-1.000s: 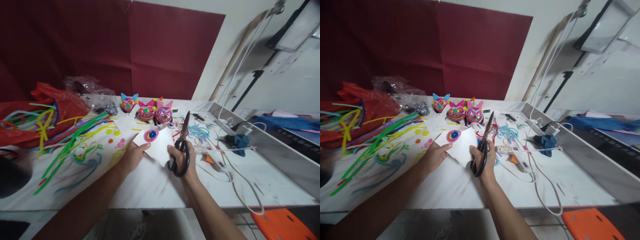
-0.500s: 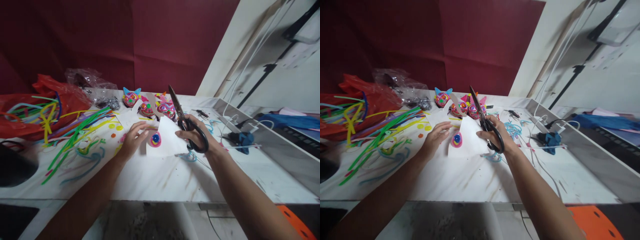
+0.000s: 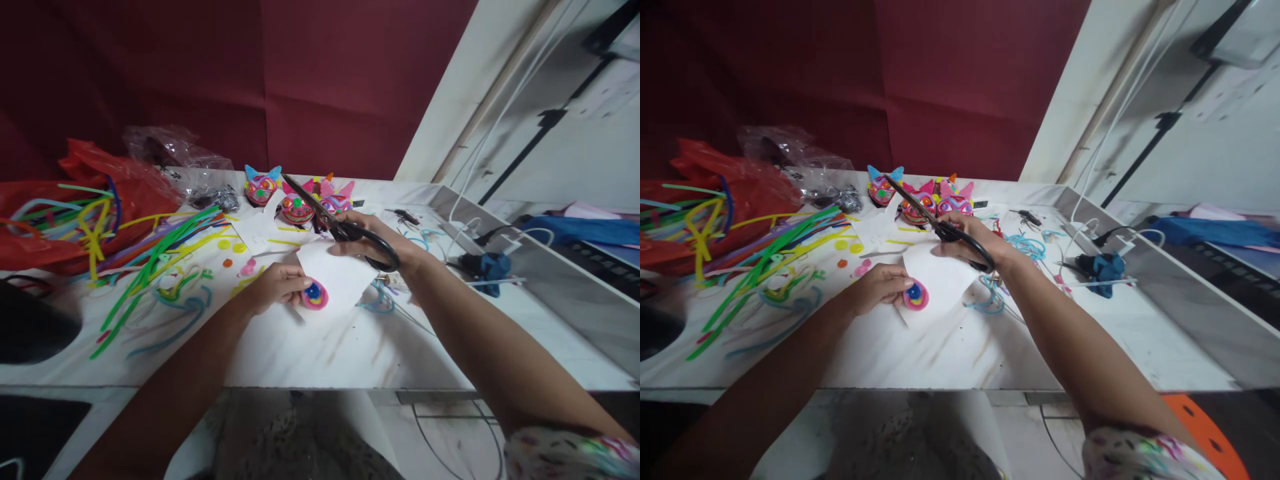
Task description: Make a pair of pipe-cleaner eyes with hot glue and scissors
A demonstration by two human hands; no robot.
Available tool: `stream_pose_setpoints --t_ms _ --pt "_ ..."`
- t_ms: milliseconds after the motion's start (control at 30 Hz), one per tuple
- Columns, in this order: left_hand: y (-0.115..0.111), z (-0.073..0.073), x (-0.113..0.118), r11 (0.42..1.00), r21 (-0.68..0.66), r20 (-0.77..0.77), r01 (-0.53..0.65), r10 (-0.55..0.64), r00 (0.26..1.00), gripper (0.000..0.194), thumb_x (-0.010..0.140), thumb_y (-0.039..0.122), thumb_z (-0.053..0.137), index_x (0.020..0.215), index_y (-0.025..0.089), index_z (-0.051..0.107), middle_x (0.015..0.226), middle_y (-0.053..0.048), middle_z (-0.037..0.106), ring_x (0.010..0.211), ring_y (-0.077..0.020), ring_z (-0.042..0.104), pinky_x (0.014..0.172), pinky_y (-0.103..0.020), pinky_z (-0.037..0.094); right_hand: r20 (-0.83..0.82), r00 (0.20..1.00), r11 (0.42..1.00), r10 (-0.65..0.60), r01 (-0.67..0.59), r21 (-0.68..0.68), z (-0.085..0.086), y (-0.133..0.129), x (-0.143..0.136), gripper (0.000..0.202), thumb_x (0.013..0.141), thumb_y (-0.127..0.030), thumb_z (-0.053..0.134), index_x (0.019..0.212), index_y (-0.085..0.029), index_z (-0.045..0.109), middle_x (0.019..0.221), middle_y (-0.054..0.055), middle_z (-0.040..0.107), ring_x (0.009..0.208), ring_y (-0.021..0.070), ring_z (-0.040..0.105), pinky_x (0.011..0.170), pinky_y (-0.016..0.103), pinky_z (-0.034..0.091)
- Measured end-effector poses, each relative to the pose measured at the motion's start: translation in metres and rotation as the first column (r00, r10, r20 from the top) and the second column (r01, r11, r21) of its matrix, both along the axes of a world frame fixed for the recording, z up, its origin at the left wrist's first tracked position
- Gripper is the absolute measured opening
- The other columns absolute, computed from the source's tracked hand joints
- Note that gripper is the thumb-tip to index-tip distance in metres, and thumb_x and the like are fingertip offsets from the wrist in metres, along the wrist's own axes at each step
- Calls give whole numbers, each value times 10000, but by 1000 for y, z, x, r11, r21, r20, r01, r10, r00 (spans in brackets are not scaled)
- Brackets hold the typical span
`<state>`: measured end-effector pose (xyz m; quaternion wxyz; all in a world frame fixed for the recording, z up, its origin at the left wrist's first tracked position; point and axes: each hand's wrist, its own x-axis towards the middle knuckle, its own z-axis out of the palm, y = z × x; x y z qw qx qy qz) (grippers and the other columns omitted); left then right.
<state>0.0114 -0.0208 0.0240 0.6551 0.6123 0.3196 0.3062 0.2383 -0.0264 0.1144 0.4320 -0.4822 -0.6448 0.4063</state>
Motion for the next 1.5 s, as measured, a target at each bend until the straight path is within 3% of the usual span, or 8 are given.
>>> stream_pose_setpoints --t_ms 200,333,467,633,833,1133,1300,1500 --pt "0 -3 7 993 -37 61 -109 112 992 255 698 363 821 645 143 705 496 -56 637 402 -100 489 389 -202 306 -155 920 918 -359 378 116 -13 -12 7 559 522 -402 928 940 -205 615 632 -45 623 556 173 647 486 245 504" --pt "2 -5 11 958 -124 136 -259 274 952 230 650 322 843 688 141 706 532 -24 630 442 -110 531 393 -196 337 -184 881 884 -437 458 93 -26 -66 8 494 630 -510 854 937 -225 590 581 -45 623 442 153 591 419 260 485" --pt "0 -6 17 937 -153 138 -316 336 931 213 661 297 826 709 130 703 539 -17 625 441 -98 524 405 -190 342 -185 847 859 -498 511 30 -45 -119 -1 489 649 -505 846 969 -239 589 597 -51 624 465 156 607 456 288 529" --pt "-3 -2 30 875 -272 212 -400 460 862 225 662 259 842 712 138 659 604 -16 657 498 -104 589 446 -181 374 -261 867 904 -424 421 -72 -64 -151 -19 506 704 -515 809 1041 -231 559 618 -46 632 433 136 566 409 262 488" --pt "-12 11 38 837 -394 265 -379 498 825 190 700 145 821 818 128 673 791 -44 728 669 -131 682 563 -198 487 -348 886 935 -308 215 -281 -84 -161 -37 584 669 -530 835 1079 -218 560 563 -77 566 407 107 494 372 208 396" --pt "-26 26 59 754 -518 290 -404 599 746 61 805 98 669 799 148 636 818 -49 744 725 -142 704 658 -246 584 -389 861 929 -327 217 -301 -90 -162 -35 554 665 -540 828 1028 -217 563 557 -88 514 409 81 420 372 185 329" --pt "-31 32 75 772 -524 354 -361 583 731 72 808 128 666 768 150 610 806 -47 741 744 -144 710 708 -261 599 -390 863 930 -321 210 -301 -88 -165 -30 566 671 -556 823 1036 -209 565 562 -91 488 424 78 398 394 192 322" --pt "-33 32 87 826 -374 393 -422 553 734 283 655 74 796 714 164 534 749 1 710 707 -120 690 720 -246 577 -348 882 931 -316 219 -291 -94 -174 -25 540 785 -645 709 1059 -206 558 564 -95 397 452 69 301 402 193 199"
